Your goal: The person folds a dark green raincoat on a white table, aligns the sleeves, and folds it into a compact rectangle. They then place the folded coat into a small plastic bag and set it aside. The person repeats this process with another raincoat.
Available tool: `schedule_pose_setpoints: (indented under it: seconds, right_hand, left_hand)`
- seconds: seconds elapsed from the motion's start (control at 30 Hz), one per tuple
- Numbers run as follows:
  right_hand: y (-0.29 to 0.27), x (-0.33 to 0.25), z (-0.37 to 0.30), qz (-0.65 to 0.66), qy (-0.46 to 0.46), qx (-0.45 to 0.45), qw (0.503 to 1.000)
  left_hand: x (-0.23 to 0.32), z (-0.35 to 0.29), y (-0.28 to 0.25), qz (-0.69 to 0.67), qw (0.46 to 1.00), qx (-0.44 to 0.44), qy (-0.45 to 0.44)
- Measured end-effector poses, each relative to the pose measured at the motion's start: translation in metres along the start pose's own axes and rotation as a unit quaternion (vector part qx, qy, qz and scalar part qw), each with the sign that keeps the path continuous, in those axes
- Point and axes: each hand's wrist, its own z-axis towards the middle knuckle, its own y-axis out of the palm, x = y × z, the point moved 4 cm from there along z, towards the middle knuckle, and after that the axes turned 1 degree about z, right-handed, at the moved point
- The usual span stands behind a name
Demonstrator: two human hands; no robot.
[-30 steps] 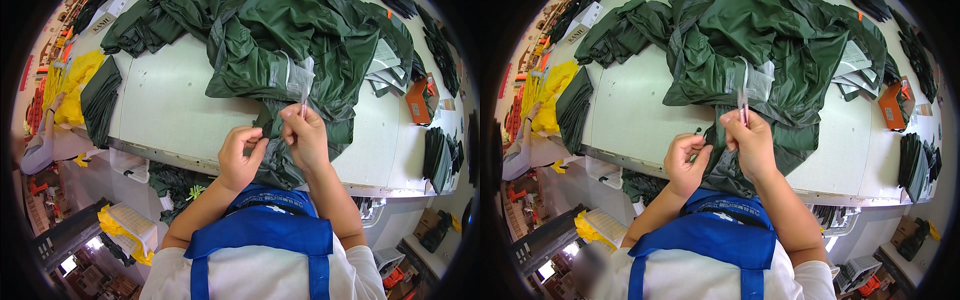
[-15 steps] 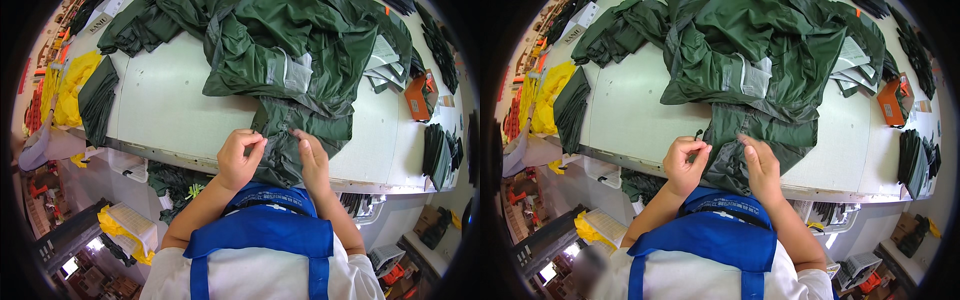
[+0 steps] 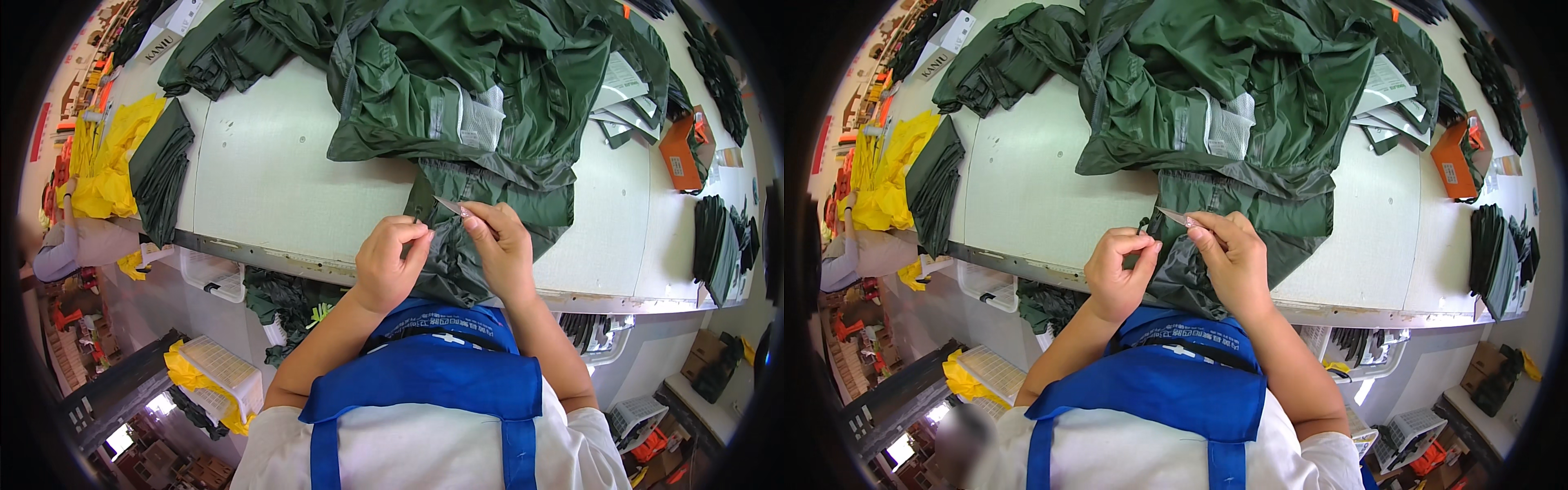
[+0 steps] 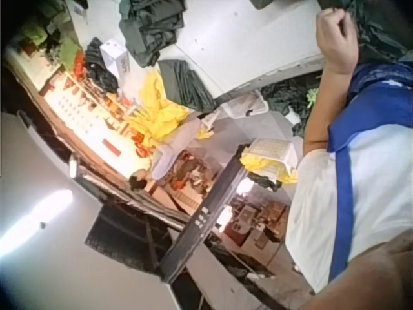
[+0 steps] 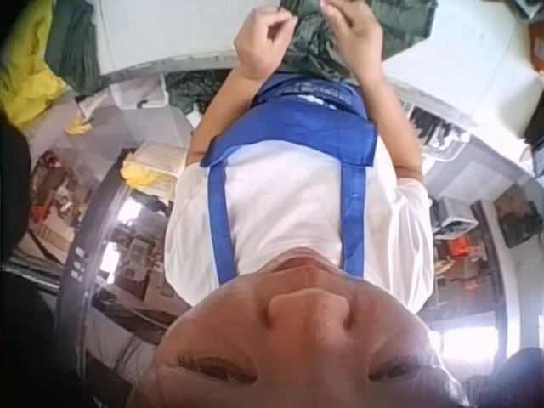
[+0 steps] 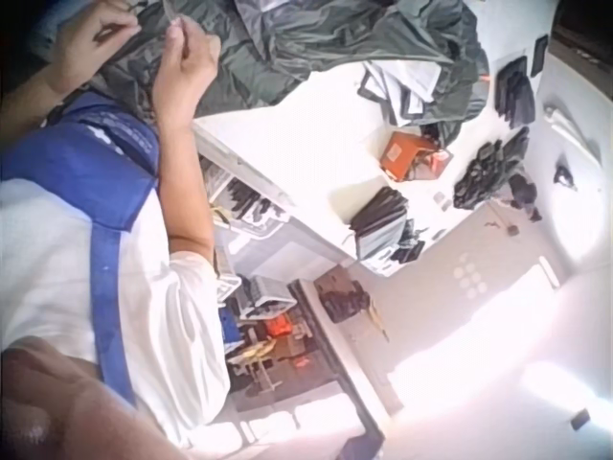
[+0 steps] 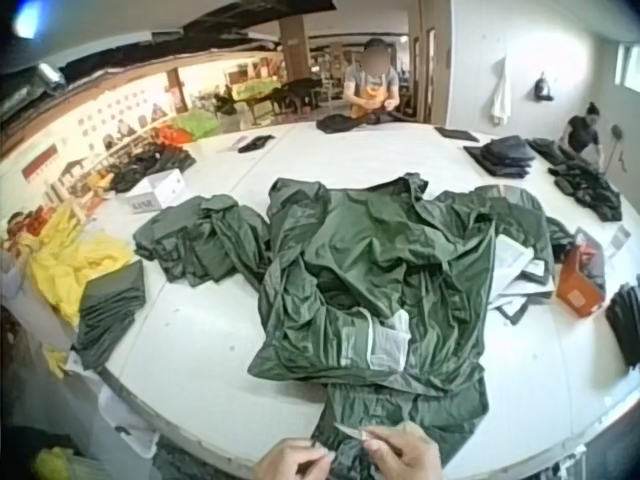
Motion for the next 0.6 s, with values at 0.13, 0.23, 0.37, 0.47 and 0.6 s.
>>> schedule_pose_setpoints:
  seconds: [0.13, 0.23, 0.37, 0.47, 0.6]
  right_hand:
    - [-0.028, 0.04, 0.002, 0.07, 0.091, 0.097, 0.989]
    - [-0.097, 0.116, -0.001, -0.03, 0.121, 0.24, 0.963]
    - [-0.158, 0.186, -0.04, -0.362, 0.176, 0.286, 0.869]
    - [-0.153, 0.174, -0.051, -0.517, 0.13, 0.268, 0.802]
    - [-0.062, 0.121, -0.046, -0.299, -0.103, 0.001, 0.949]
  left_hand:
    - [-0.01, 0.001, -0.008, 0.007, 0.999, -0.001, -0.031]
    - [-0.071, 0.001, -0.04, -0.124, 0.943, 0.116, -0.286]
    - [-0.156, -0.017, -0.071, -0.149, 0.865, 0.108, -0.468]
    - [-0.148, -0.039, -0.061, -0.222, 0.838, -0.018, -0.498]
    - [-0.125, -0.062, -0.043, -0.186, 0.855, -0.135, -0.464]
